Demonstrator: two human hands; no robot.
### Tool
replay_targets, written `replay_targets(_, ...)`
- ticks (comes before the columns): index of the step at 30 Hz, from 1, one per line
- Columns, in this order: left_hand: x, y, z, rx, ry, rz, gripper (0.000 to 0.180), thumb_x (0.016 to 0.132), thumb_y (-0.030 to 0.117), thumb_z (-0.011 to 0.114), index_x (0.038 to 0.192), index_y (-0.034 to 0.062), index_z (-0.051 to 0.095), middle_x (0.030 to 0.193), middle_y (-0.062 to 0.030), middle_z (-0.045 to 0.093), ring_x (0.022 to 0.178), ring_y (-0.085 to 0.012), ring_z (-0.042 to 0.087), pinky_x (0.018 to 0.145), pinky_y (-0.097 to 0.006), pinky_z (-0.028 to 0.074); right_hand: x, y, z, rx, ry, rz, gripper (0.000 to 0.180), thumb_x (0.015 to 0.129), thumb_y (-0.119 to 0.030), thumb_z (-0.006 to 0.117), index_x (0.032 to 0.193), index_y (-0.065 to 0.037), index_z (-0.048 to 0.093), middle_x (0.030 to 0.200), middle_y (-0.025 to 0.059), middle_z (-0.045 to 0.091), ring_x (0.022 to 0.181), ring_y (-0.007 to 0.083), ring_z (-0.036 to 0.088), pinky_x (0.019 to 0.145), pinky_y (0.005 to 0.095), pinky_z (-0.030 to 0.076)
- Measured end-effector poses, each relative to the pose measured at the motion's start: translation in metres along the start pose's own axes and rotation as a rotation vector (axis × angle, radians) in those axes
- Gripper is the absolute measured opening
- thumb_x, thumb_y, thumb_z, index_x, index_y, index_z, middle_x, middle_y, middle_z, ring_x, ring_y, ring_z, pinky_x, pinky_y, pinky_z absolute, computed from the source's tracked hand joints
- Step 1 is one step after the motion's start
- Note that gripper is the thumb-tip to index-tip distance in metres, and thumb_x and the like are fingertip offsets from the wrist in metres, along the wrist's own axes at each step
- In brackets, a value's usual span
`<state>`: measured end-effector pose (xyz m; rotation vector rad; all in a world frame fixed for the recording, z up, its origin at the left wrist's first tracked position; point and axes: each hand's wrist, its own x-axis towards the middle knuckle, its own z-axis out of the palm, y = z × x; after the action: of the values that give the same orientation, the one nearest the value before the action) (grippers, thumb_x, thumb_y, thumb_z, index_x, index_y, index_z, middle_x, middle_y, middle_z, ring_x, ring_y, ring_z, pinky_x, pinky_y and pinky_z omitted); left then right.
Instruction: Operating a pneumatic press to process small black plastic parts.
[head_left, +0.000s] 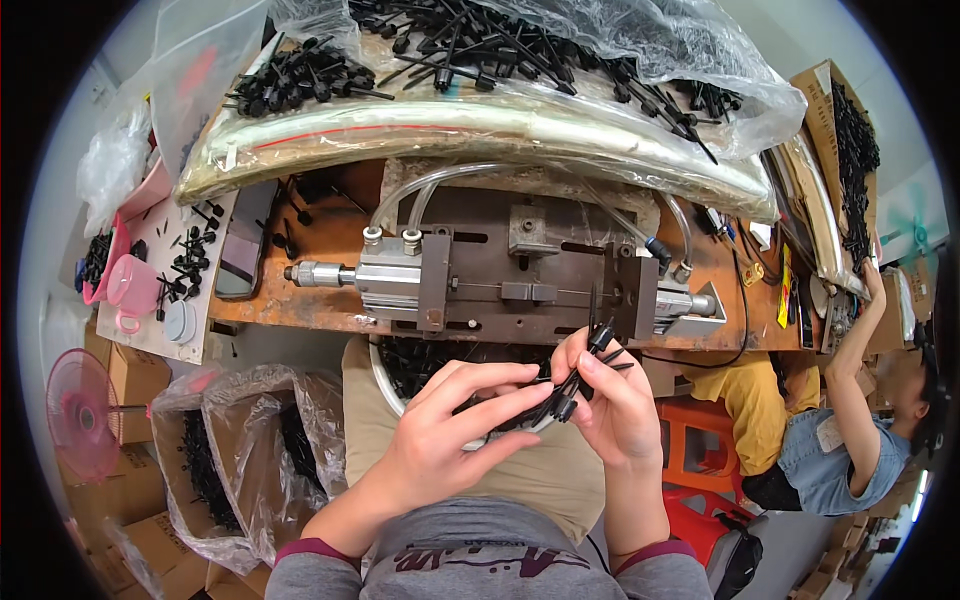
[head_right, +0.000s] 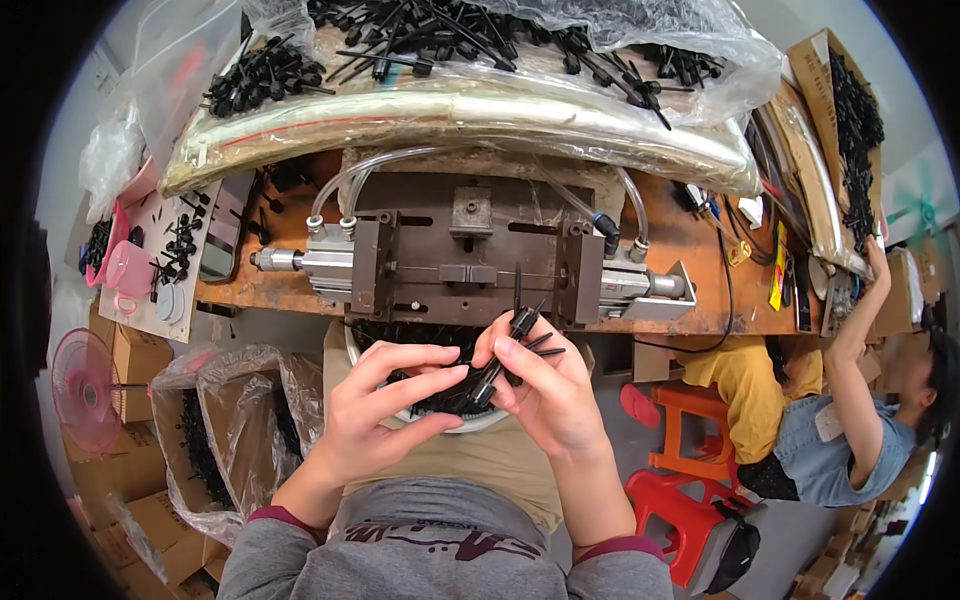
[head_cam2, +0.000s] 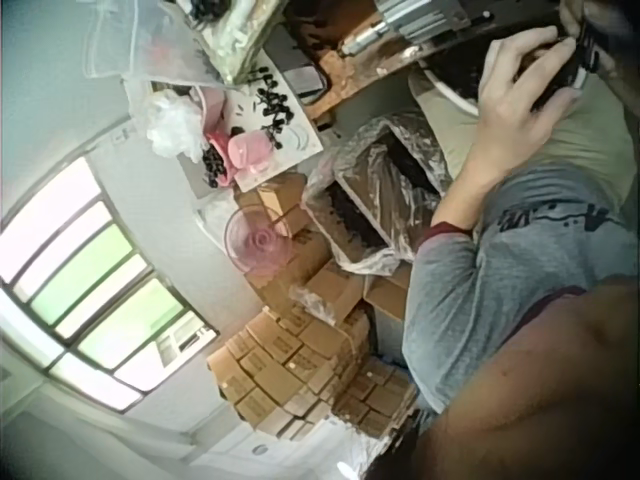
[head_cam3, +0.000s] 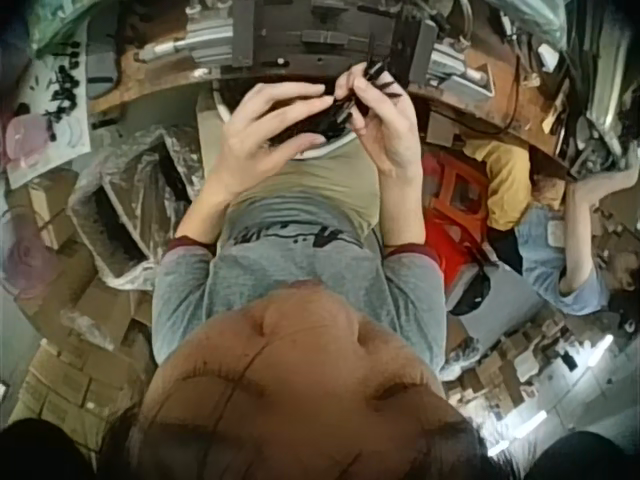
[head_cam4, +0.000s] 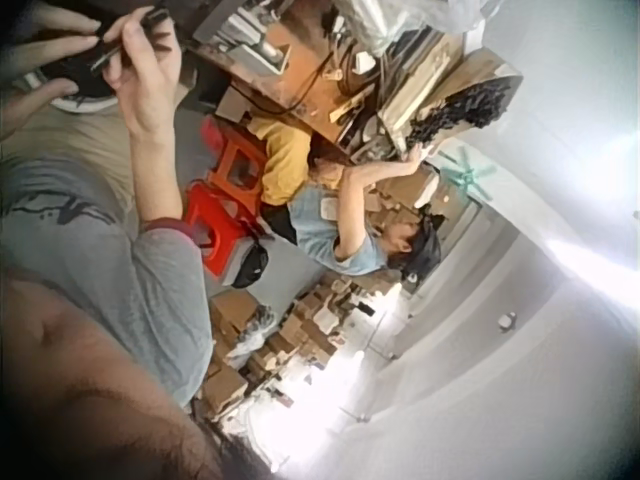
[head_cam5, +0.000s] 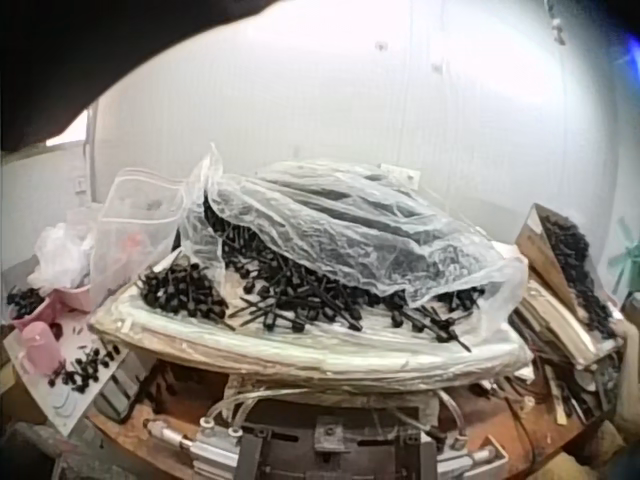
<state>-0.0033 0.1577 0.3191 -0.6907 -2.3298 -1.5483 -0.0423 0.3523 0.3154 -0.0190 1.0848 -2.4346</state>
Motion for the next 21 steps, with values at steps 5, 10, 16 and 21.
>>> replay_targets(5,0.006,0.005,-0.007,-0.004,0.056,0.031,0.049,0.064,0.014,0.084,0.109,0.0034,0.068,0.097,-0.0070,0.064,0.083,-0.0203,0.061,0.072,-0.028,0.050,-0.009,0.005,0.012,-0.544,0.102,-0.321,0.012,0.083,0.005,0.065,0.094,0.002,0.060,0.094,0.0111,0.062,0.071,0.0116,0.060,0.057,0.0234,0.047)
replay_targets(10,0.007,0.009,0.002,-0.241,0.063,-0.084,0.037,0.070,0.008,0.082,0.103,0.0001,0.068,0.085,-0.0092,0.064,0.074,-0.0148,0.063,0.063,-0.024,0.052,-0.013,0.017,0.015,-1.066,0.074,-0.745,0.032,0.065,0.016,0.067,0.094,0.003,0.068,0.095,0.0152,0.068,0.081,0.0230,0.067,0.071,0.0295,0.055)
replay_targets(16,0.009,0.010,0.009,-0.196,0.025,-0.153,0.034,0.070,0.003,0.080,0.100,-0.0004,0.065,0.086,-0.0080,0.063,0.070,-0.0124,0.061,0.060,-0.024,0.052,-0.013,0.022,0.010,-1.306,0.113,-0.923,0.030,0.066,0.011,0.070,0.095,0.002,0.070,0.098,0.0145,0.069,0.087,0.0252,0.068,0.074,0.0310,0.056)
replay_targets(21,0.008,0.005,0.007,-0.187,-0.009,-0.136,0.030,0.071,0.002,0.077,0.098,0.0010,0.063,0.089,-0.0061,0.060,0.068,-0.0116,0.059,0.056,-0.024,0.049,-0.013,0.022,0.003,-1.286,0.168,-0.927,0.028,0.069,0.010,0.072,0.095,0.002,0.069,0.099,0.0157,0.069,0.089,0.0245,0.068,0.076,0.0301,0.056)
